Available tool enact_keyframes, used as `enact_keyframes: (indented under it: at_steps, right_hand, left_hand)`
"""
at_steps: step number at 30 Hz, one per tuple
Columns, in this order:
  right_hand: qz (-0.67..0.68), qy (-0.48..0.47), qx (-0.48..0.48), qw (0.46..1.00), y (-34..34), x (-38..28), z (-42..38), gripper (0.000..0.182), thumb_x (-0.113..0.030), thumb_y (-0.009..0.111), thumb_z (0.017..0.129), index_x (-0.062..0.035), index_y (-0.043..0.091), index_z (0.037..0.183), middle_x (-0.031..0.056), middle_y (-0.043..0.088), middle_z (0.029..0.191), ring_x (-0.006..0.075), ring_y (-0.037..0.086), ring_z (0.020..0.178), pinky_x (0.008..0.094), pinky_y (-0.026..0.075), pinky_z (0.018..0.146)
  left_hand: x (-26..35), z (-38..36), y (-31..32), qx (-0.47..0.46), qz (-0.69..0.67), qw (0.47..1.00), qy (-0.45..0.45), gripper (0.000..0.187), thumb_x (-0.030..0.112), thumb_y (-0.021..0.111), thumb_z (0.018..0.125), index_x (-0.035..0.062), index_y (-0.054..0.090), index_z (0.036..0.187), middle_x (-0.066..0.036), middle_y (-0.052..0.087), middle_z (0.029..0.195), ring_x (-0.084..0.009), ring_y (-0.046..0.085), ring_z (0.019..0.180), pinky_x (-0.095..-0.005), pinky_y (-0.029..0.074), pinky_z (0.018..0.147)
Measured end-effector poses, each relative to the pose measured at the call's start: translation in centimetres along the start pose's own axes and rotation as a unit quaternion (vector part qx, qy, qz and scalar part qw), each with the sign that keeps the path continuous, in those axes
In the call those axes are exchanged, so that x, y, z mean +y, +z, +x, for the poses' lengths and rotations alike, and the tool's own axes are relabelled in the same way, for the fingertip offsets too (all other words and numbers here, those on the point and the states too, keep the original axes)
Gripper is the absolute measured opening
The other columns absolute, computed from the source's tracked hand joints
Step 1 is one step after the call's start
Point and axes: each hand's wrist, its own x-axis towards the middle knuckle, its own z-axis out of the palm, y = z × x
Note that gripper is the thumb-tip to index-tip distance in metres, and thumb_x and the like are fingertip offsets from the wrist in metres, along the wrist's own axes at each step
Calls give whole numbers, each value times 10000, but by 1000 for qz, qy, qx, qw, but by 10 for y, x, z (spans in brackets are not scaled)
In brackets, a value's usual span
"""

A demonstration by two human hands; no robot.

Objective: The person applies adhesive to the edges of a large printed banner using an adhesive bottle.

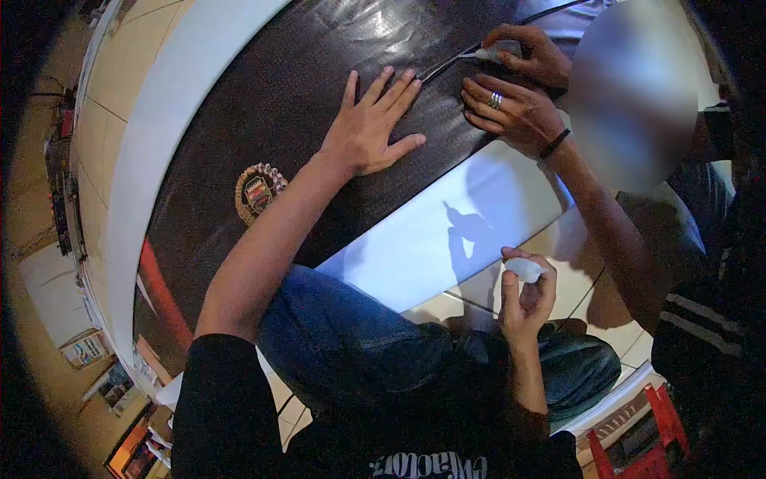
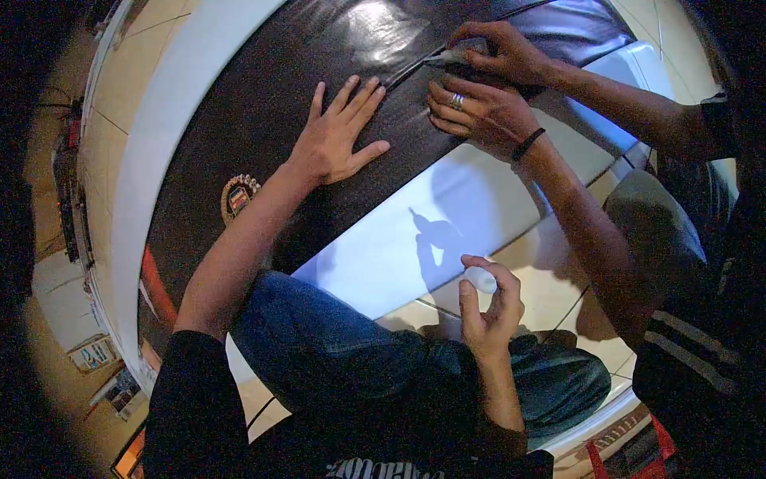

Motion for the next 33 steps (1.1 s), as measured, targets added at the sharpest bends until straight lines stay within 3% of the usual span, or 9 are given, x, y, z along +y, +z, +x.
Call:
enact_keyframes:
  at_steps: [15,18,20,30,33]
  right_hand:
    - [1,-5,4,1000,1,2,-1,332,-5,650,897,37,504,1192,214,650,1137,281,639,1066,394,472,975]
    - [0,5,8,1000,1,1,-2,332,0,651,895,35,503,1190,215,651,1135,281,638,1070,399,471,979]
    - [1,5,8,1000,1,2,-2,332,1,650,895,34,501,1190,216,651,1135,280,637,1074,400,469,982]
    - [5,3,1,1000,1,3,-1,330,-2,653,895,34,503,1187,217,651,1135,279,633,1084,398,466,984]
    - [-5,0,-1,1000,1,3,-1,331,-5,655,893,36,504,1185,218,648,1138,279,633,1081,394,464,985]
  left_hand:
    - [-13,-24,0,38,-12,998,46,772,601,465,941,108,324,1518,-81,291,1586,-281,227,1474,-596,86,1184]
    - [-13,-29,-6,7,-7,999,35,771,599,473,940,109,327,1517,-72,297,1584,-270,222,1475,-588,86,1188]
    - [-16,-33,-3,1,19,999,32,781,653,445,928,162,321,1522,-40,296,1580,-256,248,1460,-586,94,1195]
    - [-19,-41,-4,-25,16,999,22,793,651,440,929,156,295,1532,-38,264,1596,-250,206,1480,-582,79,1198]
    - [-19,-41,-3,-31,-22,999,22,791,562,504,935,101,273,1535,-83,248,1603,-284,190,1487,-576,63,1195]
